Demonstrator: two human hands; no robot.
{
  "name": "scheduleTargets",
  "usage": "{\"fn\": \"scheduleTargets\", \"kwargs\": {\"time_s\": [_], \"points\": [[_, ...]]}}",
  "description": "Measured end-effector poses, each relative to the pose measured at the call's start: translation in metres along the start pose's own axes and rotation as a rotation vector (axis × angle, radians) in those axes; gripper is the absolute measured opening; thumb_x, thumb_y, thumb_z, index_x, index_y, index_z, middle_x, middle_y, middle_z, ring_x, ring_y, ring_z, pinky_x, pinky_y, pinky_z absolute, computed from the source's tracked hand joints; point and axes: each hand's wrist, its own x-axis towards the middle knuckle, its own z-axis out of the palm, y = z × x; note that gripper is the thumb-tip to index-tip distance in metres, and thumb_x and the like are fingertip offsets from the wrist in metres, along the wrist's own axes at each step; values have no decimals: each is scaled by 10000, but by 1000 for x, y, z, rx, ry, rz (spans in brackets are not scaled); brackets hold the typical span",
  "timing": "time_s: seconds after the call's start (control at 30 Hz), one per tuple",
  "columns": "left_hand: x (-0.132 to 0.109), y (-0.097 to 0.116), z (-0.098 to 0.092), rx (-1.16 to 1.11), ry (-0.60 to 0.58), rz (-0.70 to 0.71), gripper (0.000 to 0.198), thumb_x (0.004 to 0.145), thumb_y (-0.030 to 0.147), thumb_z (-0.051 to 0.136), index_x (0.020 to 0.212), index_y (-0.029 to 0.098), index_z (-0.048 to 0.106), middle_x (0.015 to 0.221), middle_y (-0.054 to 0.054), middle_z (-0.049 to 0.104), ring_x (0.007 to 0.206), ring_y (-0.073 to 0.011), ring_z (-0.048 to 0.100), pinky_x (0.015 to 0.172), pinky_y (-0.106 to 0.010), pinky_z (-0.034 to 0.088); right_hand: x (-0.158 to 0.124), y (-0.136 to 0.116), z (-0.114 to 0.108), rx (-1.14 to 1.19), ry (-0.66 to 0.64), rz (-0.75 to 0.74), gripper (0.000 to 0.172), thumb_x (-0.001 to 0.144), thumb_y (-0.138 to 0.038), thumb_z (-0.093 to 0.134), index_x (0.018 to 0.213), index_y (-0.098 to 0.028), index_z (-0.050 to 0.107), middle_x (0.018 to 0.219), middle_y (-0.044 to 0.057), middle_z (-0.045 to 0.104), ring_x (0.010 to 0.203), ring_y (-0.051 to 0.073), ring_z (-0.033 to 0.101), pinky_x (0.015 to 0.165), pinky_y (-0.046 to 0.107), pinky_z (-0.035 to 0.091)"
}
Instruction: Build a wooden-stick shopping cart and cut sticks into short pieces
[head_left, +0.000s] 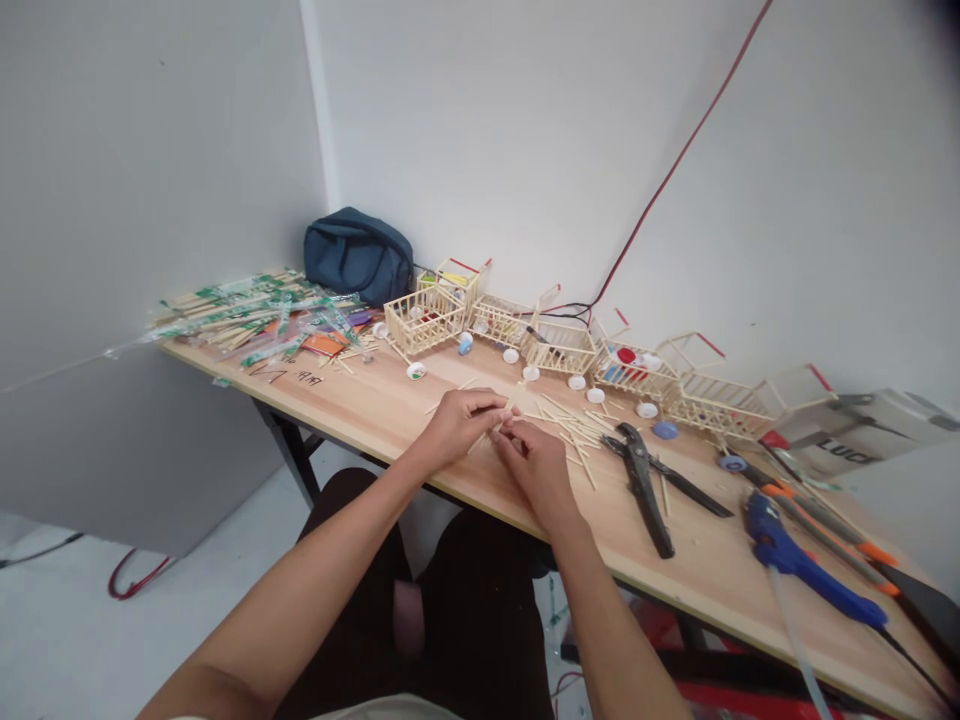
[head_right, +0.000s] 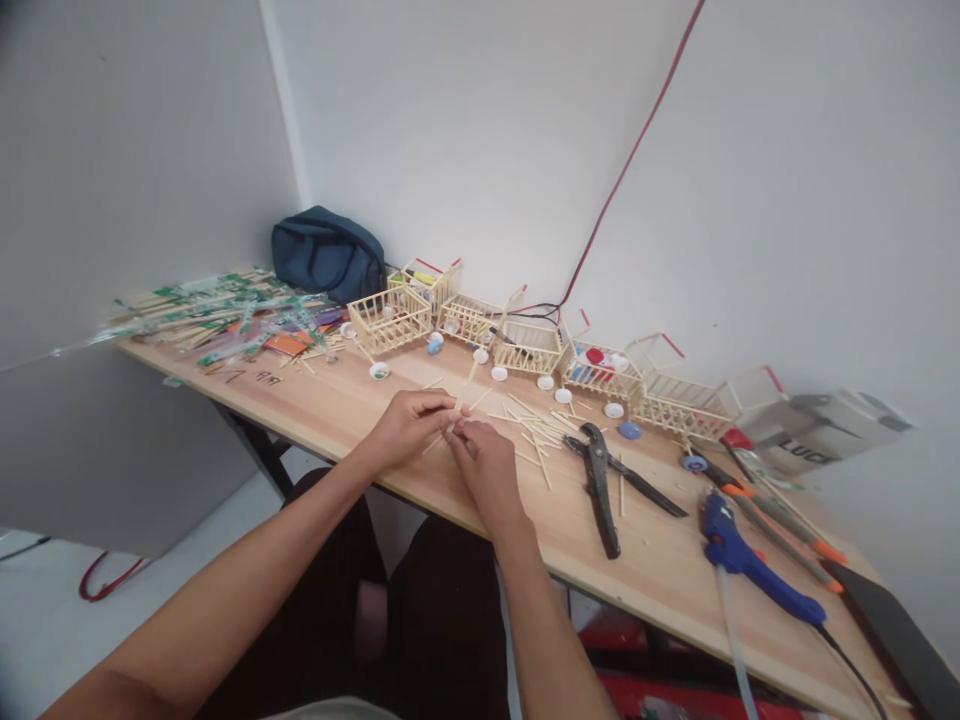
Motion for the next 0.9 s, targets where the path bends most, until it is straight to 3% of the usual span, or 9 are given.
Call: {"fn": "scheduleTargets", "kwargs": {"time_s": [0.23, 0.33, 0.47, 0.53, 0.6, 0.7, 0.77, 0.9], "points": [[3, 6, 0, -24, 35, -44, 211, 835, 299, 608, 808, 135, 737, 793, -52, 691, 767, -162, 612, 716, -231, 441, 2, -3, 4, 19, -5, 61, 223, 891, -359, 535, 751, -206, 615, 781, 39, 686, 729, 189, 604, 696, 286, 430], [3, 7, -1, -22, 31, -70, 226, 834, 328, 615, 800, 138, 731, 799, -45, 699, 789, -171, 613, 733, -237, 440, -1, -5, -4, -33, -3, 94, 191, 885, -365, 557, 942, -212, 656, 943, 61, 713, 829, 220, 634, 752, 320, 465], [4, 4, -2, -96, 61, -157, 278, 818, 396, 648, 770, 135, 730, 836, -49, 707, 769, -161, 595, 718, -239, 430, -11, 6, -48, -166, 85, 161, 395, 868, -402, 588, 1201, -191, 594, 1226, 161, 630, 1130, 313, 567, 946, 422, 434], [4, 1, -1, -153, 83, -198, 293, 802, 417, 671, 788, 132, 740, 827, -48, 701, 704, -136, 563, 669, -233, 413, -18, 17, -79, -406, 115, 280, 409, 861, -386, 588, 1202, -161, 596, 1258, 203, 605, 1191, 337, 532, 1013, 444, 391], [4, -2, 0, -191, 95, -221, 298, 789, 423, 691, 818, 131, 748, 813, -46, 694, 654, -115, 525, 631, -227, 393, -26, 28, -109, -623, 33, 543, 385, 851, -406, 582, 1115, -130, 628, 1159, 215, 642, 1116, 359, 584, 933, 455, 433], [4, -4, 0, -223, 95, -233, 301, 779, 417, 703, 865, 132, 754, 778, -44, 684, 630, -111, 503, 607, -228, 378, -36, 38, -135, -739, -148, 897, 401, 865, -519, 527, 1000, -162, 648, 1013, 179, 695, 982, 359, 651, 781, 428, 470], [5, -3, 0, -219, 92, -235, 297, 779, 410, 700, 871, 133, 755, 765, -43, 681, 626, -112, 494, 600, -229, 372, -40, 43, -139, -736, -230, 964, 403, 872, -555, 494, 928, -189, 651, 958, 159, 712, 951, 347, 667, 726, 403, 466], [5, 0, 0, -178, 78, -239, 283, 776, 405, 698, 813, 129, 749, 754, -34, 675, 604, -100, 463, 576, -223, 348, -43, 50, -130, -738, -265, 871, 379, 873, -530, 486, 869, -183, 639, 884, 154, 722, 868, 316, 691, 659, 364, 459]]}}
